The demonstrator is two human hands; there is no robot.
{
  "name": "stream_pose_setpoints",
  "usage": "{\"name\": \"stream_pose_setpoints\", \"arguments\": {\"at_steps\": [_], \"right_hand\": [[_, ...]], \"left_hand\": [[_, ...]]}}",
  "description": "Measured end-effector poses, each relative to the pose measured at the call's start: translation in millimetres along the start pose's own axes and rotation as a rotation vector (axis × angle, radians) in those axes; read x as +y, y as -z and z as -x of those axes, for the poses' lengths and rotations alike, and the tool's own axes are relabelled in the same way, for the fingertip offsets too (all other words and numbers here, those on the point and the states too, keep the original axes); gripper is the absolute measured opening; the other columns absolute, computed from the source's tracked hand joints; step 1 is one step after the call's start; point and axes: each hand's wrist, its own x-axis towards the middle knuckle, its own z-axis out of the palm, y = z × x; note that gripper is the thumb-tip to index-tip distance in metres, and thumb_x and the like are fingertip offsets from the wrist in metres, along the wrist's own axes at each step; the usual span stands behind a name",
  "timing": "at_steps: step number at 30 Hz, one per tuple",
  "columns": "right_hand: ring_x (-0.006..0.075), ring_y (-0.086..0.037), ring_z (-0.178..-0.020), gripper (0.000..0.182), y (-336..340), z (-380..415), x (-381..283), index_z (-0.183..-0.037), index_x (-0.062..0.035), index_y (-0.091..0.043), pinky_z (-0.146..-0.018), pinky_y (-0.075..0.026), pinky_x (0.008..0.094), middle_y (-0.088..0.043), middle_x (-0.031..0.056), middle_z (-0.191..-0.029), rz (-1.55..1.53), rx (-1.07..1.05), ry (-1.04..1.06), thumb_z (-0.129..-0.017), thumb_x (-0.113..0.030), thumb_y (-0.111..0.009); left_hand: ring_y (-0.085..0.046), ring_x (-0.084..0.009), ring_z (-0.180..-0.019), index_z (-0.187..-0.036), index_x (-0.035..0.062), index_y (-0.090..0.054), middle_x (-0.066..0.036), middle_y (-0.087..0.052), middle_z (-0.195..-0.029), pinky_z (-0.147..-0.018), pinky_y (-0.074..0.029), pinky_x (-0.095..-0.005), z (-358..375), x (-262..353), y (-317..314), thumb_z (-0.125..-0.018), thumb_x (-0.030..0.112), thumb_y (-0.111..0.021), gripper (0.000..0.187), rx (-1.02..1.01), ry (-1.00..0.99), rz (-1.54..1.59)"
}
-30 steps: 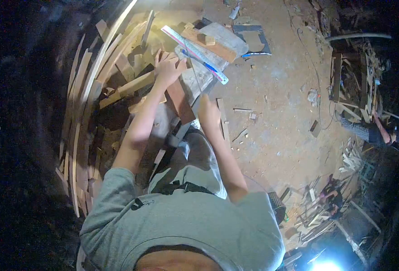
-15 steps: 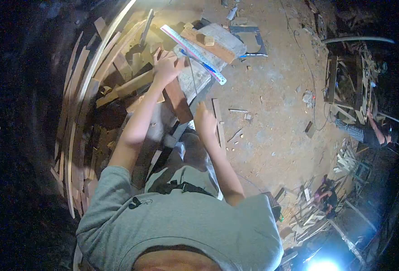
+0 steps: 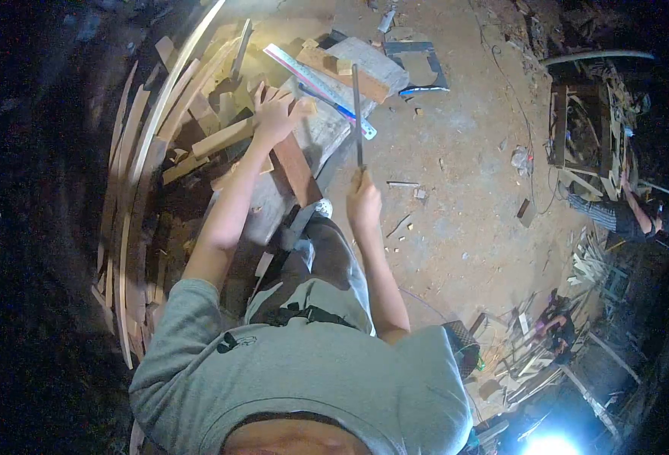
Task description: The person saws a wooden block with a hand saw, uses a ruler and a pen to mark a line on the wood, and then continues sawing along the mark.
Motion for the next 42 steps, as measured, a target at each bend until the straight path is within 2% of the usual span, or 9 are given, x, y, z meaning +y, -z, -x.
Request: {"name": "stream_pose_setpoints", "arguments": {"at_steps": [2, 6, 8, 13, 22, 31, 34, 38, 42], "right_hand": [[0.0442, -0.056, -0.065, 0.029, 4, -6, 7, -0.082, -0.0009, -0.053, -0.058, -0.043, 0.0524, -0.056, 0.0269, -0.068, -0.015, -0.025, 0.013, -0.088, -0.026, -0.041], [0.0436, -0.056, -0.064, 0.028, -3, -1, 15, -0.080, -0.0011, -0.053, -0.057, -0.043, 0.0518, -0.056, 0.0265, -0.067, 0.018, -0.036, -0.003, -0.088, -0.026, -0.042], [0.0421, -0.056, -0.069, 0.027, -11, 7, 12, -0.077, -0.0013, -0.053, -0.058, -0.043, 0.0454, -0.057, 0.0243, -0.068, -0.012, -0.020, 0.033, -0.088, -0.024, -0.043], [0.0408, -0.057, -0.059, 0.028, -15, 5, -3, -0.081, -0.0020, -0.055, -0.052, -0.045, 0.0486, -0.056, 0.0246, -0.064, 0.051, -0.097, 0.112, -0.088, -0.026, -0.043], [0.0406, -0.057, -0.059, 0.030, -22, -3, -11, -0.093, -0.0043, -0.055, -0.052, -0.045, 0.0495, -0.057, 0.0237, -0.063, 0.193, -0.135, 0.149, -0.089, -0.029, -0.038], [0.0408, -0.057, -0.057, 0.028, -37, -12, -13, -0.093, -0.0065, -0.053, -0.051, -0.046, 0.0500, -0.057, 0.0232, -0.059, 0.257, -0.091, 0.199, -0.089, -0.029, -0.038], [0.0413, -0.057, -0.056, 0.024, -50, -41, -27, -0.090, -0.0079, -0.052, -0.050, -0.045, 0.0504, -0.056, 0.0235, -0.058, 0.215, -0.087, 0.238, -0.089, -0.028, -0.039], [0.0419, -0.057, -0.058, 0.024, -33, -2, -18, -0.086, -0.0078, -0.050, -0.051, -0.045, 0.0508, -0.056, 0.0241, -0.060, 0.266, -0.132, 0.178, -0.089, -0.028, -0.038], [0.0434, -0.056, -0.066, 0.024, -35, -11, -15, -0.093, -0.0060, -0.053, -0.057, -0.045, 0.0517, -0.057, 0.0257, -0.069, 0.194, -0.172, 0.138, -0.089, -0.026, -0.041]], "left_hand": [[-0.050, -0.0216, -0.099, -0.080, 0.0062, -0.062, -0.007, -0.060, -0.092, -0.102, -0.016, -0.0458, 0, 0, 1, -0.083, 0.036, -0.044, 0.035, -0.016, 0.002, -0.003], [-0.051, -0.0213, -0.097, -0.080, 0.0057, -0.062, -0.007, -0.061, -0.090, -0.102, -0.017, -0.0454, -1, 1, -4, -0.085, 0.031, -0.041, 0.033, 0.057, 0.007, 0.017], [-0.051, -0.0210, -0.096, -0.079, 0.0054, -0.062, -0.007, -0.061, -0.089, -0.102, -0.017, -0.0449, -1, 1, -4, -0.085, 0.029, -0.041, 0.033, 0.059, 0.010, 0.011], [-0.053, -0.0206, -0.093, -0.074, 0.0041, -0.064, -0.008, -0.062, -0.083, -0.102, -0.018, -0.0432, -3, 1, -5, -0.087, 0.031, -0.038, 0.039, 0.015, 0.037, -0.035], [-0.054, -0.0197, -0.090, -0.069, 0.0043, -0.066, -0.008, -0.063, -0.081, -0.100, -0.018, -0.0416, -5, 4, -4, -0.087, 0.033, -0.037, 0.045, 0.018, 0.061, -0.028], [-0.053, -0.0195, -0.089, -0.068, 0.0061, -0.065, -0.006, -0.061, -0.073, -0.101, -0.018, -0.0428, -3, -1, -6, -0.089, 0.030, -0.037, 0.042, 0.053, 0.004, -0.020], [-0.053, -0.0193, -0.090, -0.069, 0.0057, -0.065, -0.007, -0.062, -0.075, -0.101, -0.016, -0.0438, -3, 0, -5, -0.089, 0.030, -0.035, 0.043, -0.020, 0.035, -0.062], [-0.054, -0.0190, -0.093, -0.070, 0.0060, -0.064, -0.007, -0.063, -0.077, -0.102, -0.015, -0.0442, -3, 2, -3, -0.089, 0.030, -0.034, 0.043, -0.018, 0.064, -0.038], [-0.054, -0.0188, -0.093, -0.071, 0.0064, -0.064, -0.007, -0.063, -0.079, -0.102, -0.015, -0.0444, -4, 0, -4, -0.089, 0.031, -0.034, 0.043, -0.038, 0.063, -0.024]]}}
